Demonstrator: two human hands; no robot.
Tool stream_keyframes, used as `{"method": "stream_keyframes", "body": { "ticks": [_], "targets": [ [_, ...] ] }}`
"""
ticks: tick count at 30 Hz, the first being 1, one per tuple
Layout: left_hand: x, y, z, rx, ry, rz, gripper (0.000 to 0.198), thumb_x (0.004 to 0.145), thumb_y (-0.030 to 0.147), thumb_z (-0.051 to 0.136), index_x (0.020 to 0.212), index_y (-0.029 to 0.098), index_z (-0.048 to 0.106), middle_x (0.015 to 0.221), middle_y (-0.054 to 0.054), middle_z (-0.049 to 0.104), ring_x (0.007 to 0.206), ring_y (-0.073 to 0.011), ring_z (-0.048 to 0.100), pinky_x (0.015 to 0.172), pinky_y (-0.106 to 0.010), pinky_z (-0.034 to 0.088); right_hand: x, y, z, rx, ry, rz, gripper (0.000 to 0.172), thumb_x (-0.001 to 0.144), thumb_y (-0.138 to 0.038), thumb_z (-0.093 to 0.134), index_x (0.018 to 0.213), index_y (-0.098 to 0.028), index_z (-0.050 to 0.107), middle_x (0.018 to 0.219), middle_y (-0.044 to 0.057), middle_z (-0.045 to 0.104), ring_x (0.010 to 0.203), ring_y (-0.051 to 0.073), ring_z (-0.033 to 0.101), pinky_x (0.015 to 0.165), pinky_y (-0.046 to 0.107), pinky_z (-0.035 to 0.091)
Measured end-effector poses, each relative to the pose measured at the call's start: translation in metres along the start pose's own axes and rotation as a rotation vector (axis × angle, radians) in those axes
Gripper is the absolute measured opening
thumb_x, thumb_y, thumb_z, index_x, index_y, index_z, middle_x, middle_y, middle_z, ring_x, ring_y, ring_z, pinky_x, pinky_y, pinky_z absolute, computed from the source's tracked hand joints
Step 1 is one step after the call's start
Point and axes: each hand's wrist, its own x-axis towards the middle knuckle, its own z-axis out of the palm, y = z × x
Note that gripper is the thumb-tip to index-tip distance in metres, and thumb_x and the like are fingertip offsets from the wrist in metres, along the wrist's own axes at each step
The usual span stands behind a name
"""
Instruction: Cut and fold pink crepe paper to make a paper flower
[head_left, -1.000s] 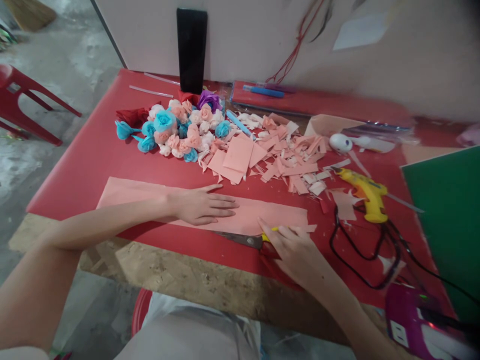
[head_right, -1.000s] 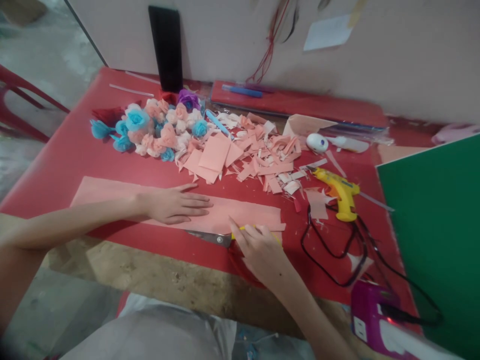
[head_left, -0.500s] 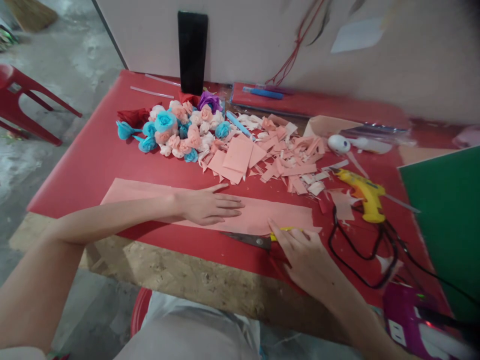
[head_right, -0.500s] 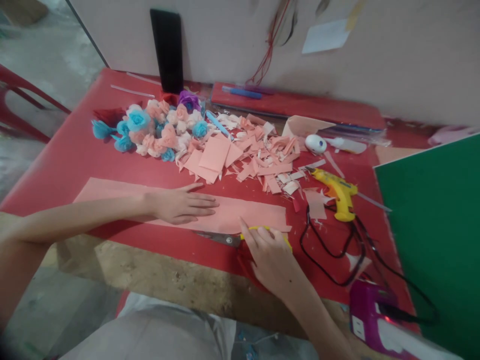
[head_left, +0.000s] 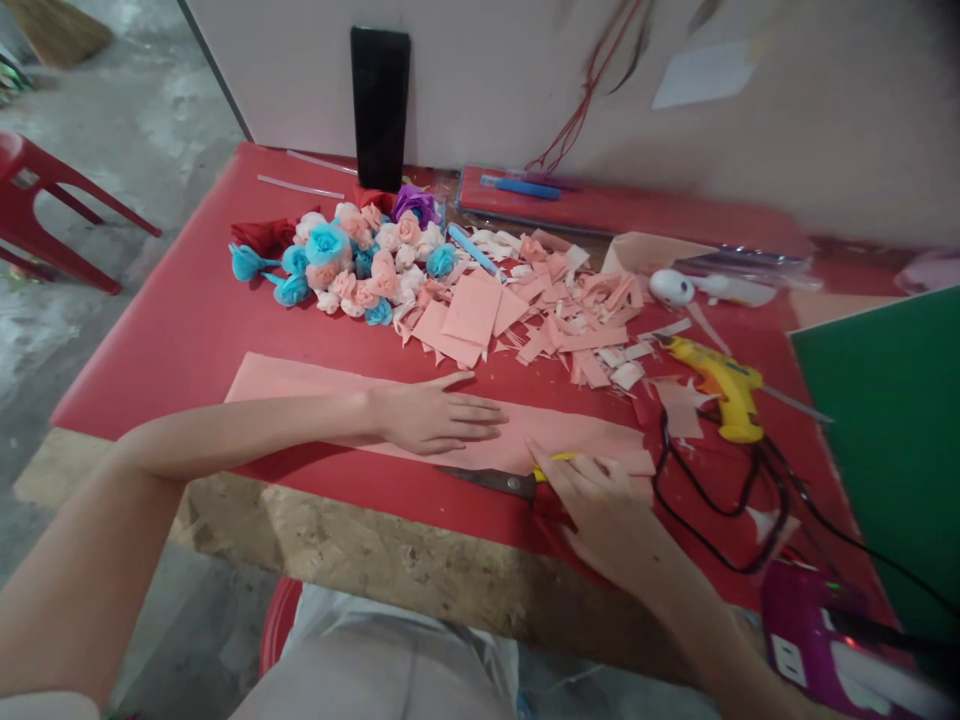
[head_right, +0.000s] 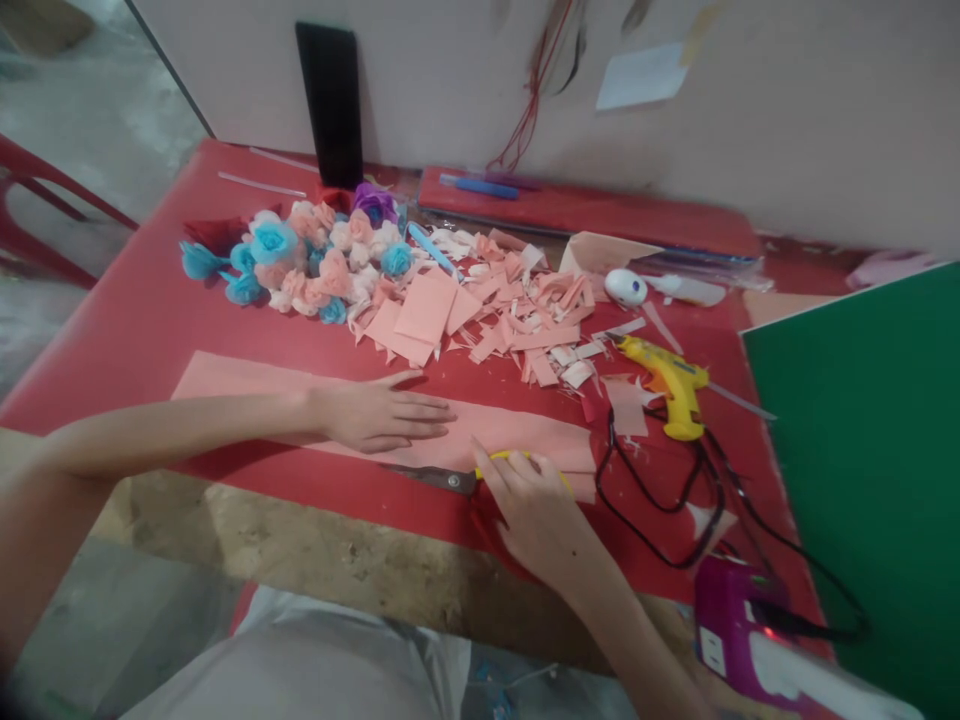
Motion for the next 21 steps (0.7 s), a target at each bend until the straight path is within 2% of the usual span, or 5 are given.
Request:
{"method": "stream_keyframes", "body": {
  "ticks": [4,9,12,16,21],
  "targets": [
    [-0.015,-0.001,-0.007,-0.047,-0.015,0.025,0.045,0.093,0.027,0.026,0.136,0.018,0.037,0.145,-0.003,0.031,0.137,-0.0127,0.023,0.115,-0.035,-0.002,-0.001,0.000,0.001,-0.002,0.003,-0.007,0.074,0.066,-0.011,0.052,0.136,-0.005,0.028,0.089,0.008,0.066,0.075,0.020,0.054,0.068,0.032,0.038],
    [-0.032,-0.002,-0.004,-0.106,-0.064,-0.014,0.047,0.093,0.028,0.024,0.138,0.019,0.034,0.146,-0.002,0.030,0.138,-0.0135,0.021,0.115,-0.034,-0.003,-0.002,-0.001,0.003,0.017,0.013,-0.022,0.060,0.070,-0.012,0.050,0.128,-0.004,0.038,0.088,0.009,0.066,0.076,0.021,0.054,0.070,0.032,0.037],
    [-0.034,-0.003,0.000,-0.137,-0.078,-0.048,0.047,0.092,0.028,0.026,0.138,0.023,0.034,0.145,-0.001,0.031,0.138,-0.0130,0.020,0.115,-0.035,-0.001,0.000,-0.002,0.002,-0.001,0.006,-0.028,0.059,0.071,-0.012,0.048,0.128,-0.003,0.038,0.090,0.010,0.066,0.077,0.021,0.054,0.071,0.033,0.038],
    [-0.033,-0.004,0.003,-0.139,-0.029,-0.028,0.046,0.092,0.027,0.028,0.138,0.021,0.035,0.144,-0.002,0.034,0.138,-0.0145,0.022,0.116,-0.038,0.002,0.004,-0.004,0.000,-0.016,0.003,-0.034,0.062,0.070,-0.014,0.048,0.130,-0.002,0.035,0.094,0.012,0.065,0.082,0.023,0.054,0.074,0.034,0.038],
    [-0.034,-0.004,0.004,-0.136,0.010,-0.018,0.046,0.093,0.026,0.029,0.138,0.023,0.034,0.143,-0.003,0.035,0.136,-0.0157,0.026,0.116,-0.039,0.001,0.006,-0.002,-0.001,-0.008,0.008,-0.033,0.072,0.066,-0.014,0.051,0.133,-0.003,0.031,0.088,0.009,0.065,0.079,0.022,0.053,0.070,0.033,0.038]
  ]
}}
